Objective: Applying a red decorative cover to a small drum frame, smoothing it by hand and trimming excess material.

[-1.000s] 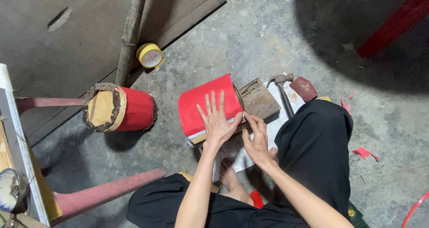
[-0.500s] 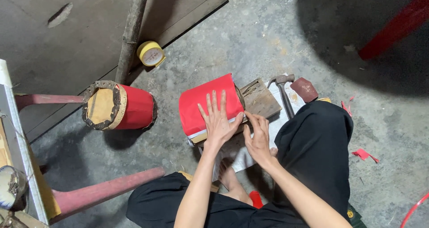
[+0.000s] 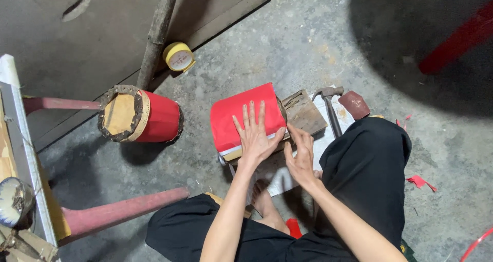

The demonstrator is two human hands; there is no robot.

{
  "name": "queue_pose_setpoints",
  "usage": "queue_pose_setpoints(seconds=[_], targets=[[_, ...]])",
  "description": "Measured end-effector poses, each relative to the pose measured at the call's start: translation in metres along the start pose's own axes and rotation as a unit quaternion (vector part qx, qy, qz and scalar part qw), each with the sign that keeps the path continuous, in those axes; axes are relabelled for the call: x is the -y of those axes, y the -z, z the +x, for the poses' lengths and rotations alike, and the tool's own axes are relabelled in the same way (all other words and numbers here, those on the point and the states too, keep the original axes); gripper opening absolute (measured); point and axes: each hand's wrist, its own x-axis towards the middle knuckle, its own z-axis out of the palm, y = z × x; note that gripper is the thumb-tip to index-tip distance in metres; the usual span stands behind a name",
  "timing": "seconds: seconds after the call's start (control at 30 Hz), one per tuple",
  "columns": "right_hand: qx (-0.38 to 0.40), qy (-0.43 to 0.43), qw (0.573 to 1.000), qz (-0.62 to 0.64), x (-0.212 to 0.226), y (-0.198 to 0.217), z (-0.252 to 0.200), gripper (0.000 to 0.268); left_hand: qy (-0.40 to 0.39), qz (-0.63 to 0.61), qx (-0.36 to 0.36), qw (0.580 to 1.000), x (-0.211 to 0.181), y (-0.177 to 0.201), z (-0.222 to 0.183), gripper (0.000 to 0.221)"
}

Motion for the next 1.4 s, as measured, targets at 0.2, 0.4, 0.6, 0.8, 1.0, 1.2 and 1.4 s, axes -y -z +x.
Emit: queue_pose_setpoints(seconds=[0.2,0.4,0.6,0.8,1.0,1.2,1.4], targets=[[-0.009,0.000,1.000,0.008,-0.007,-0.004,-0.003,0.049,-0.009,-0.150,-0.083,0.985,-0.003,0.040,-0.008,0.083],[-0.019,0.012,1.000,0.009,0.007,-0.004,-0.004,0.047,0.070,-0.198,-0.304,0.929,0.065,0.072,-0.052,0.048],[-0.016,0.000,1.000,0.005,-0.003,-0.010,-0.006,0.041,0.150,-0.241,-0.247,0.927,0.122,0.037,-0.107,0.038],[-0.048,-0.073,0.991,0.105,-0.005,-0.015,0.001,0.030,0.208,-0.304,-0.219,0.903,0.110,0.037,-0.111,0.047],[-0.092,-0.057,0.992,0.070,-0.031,-0.033,0.007,0.048,0.243,-0.318,-0.213,0.891,0.127,0.005,-0.100,0.056],[-0.092,-0.097,0.985,0.105,-0.025,-0.031,0.008,0.038,0.261,-0.336,-0.206,0.881,0.119,0.010,-0.098,0.058],[-0.099,-0.117,0.978,0.143,-0.028,-0.029,0.010,0.023,0.274,-0.356,-0.193,0.872,0.129,0.006,-0.099,0.054]])
